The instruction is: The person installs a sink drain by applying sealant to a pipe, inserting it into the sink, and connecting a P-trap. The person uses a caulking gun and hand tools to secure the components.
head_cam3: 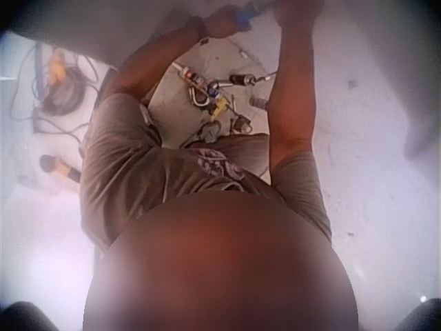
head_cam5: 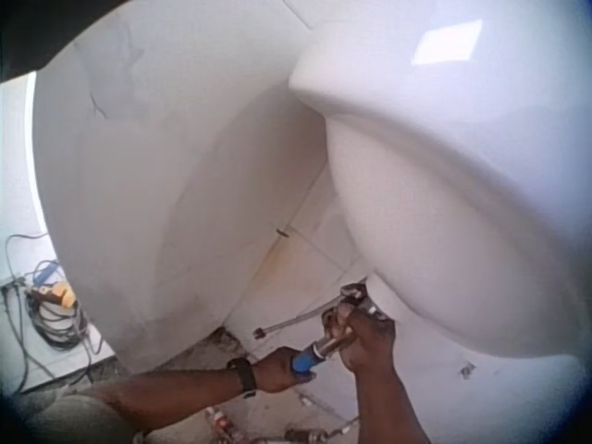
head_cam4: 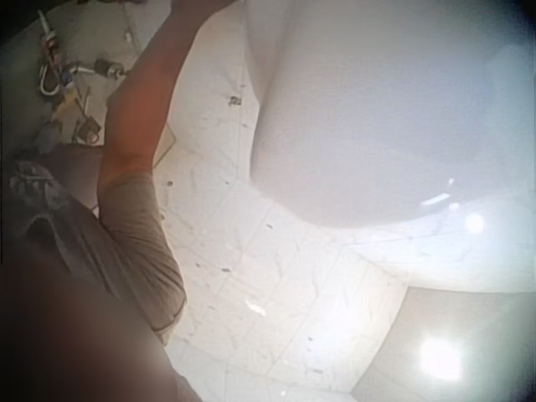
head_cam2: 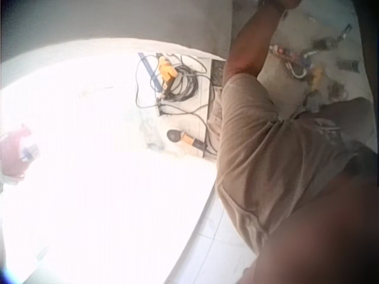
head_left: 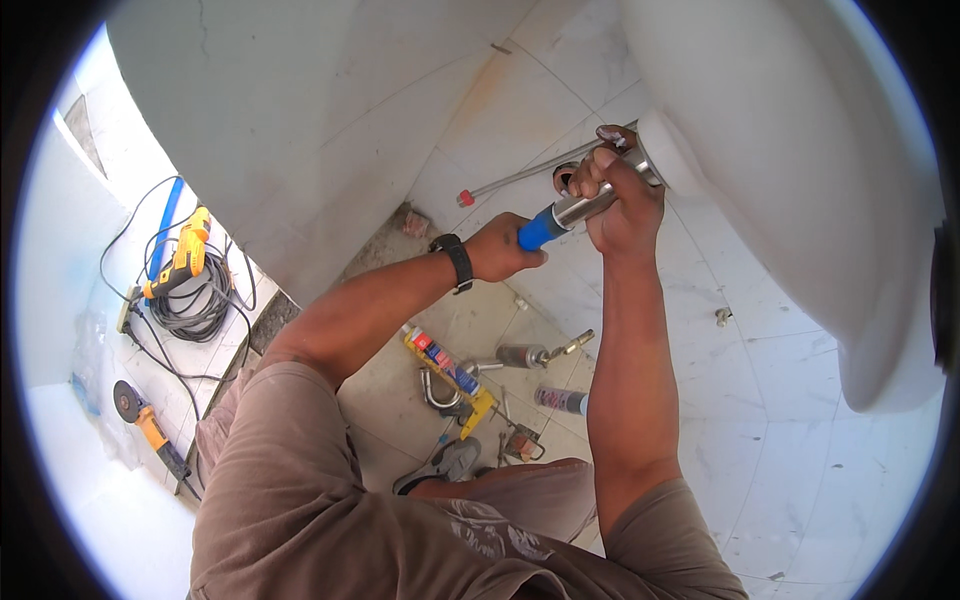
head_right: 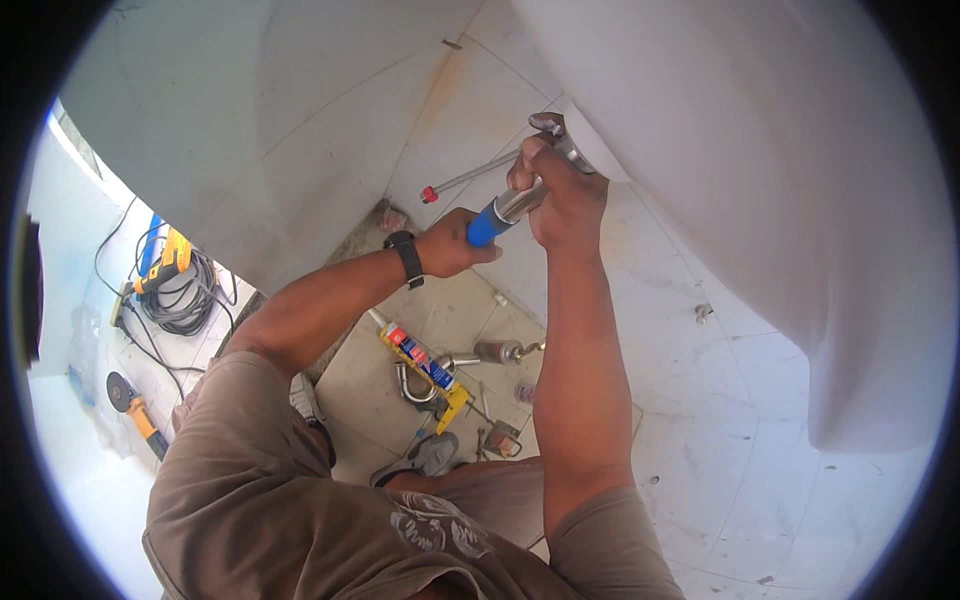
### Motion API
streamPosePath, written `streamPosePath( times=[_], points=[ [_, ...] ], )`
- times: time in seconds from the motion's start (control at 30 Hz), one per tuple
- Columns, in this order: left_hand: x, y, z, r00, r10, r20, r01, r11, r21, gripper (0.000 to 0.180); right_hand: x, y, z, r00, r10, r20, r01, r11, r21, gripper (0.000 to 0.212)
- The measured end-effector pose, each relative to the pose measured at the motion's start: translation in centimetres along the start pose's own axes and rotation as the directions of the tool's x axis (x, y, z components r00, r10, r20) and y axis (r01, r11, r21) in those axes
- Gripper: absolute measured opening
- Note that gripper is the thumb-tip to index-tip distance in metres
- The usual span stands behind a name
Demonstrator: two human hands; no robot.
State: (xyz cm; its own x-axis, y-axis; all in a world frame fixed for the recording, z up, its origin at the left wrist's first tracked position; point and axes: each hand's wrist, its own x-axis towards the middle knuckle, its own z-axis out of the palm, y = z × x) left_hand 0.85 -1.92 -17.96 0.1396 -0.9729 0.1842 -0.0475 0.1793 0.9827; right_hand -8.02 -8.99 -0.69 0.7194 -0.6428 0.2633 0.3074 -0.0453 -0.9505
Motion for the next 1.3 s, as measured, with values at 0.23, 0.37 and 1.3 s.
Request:
streamPosePath(
  times=[0.23, 0.37, 1.3],
  points=[
    [-0.7, 0.7, 0.6, 0.992, -0.026, -0.127, 0.029, 0.999, 0.022, 0.035, 0.0, -0.1, 0.2, 1.0, 0.001, -0.013, 0.0, 0.999, 0.048, 0.03],
    [-0.9, 0.3, 1.3, 0.983, -0.023, -0.181, 0.028, 0.999, 0.023, 0.032, -0.2, 0.1, -0.1, 1.0, 0.004, -0.02, -0.003, 0.999, 0.049, 0.028],
    [-18.1, 3.9, -0.3, 0.778, -0.625, 0.064, 0.384, 0.554, 0.739, 0.055, -4.4, 2.6, -8.1, 0.912, 0.204, 0.355, -0.056, 0.921, -0.386, 0.091]
  ],
)
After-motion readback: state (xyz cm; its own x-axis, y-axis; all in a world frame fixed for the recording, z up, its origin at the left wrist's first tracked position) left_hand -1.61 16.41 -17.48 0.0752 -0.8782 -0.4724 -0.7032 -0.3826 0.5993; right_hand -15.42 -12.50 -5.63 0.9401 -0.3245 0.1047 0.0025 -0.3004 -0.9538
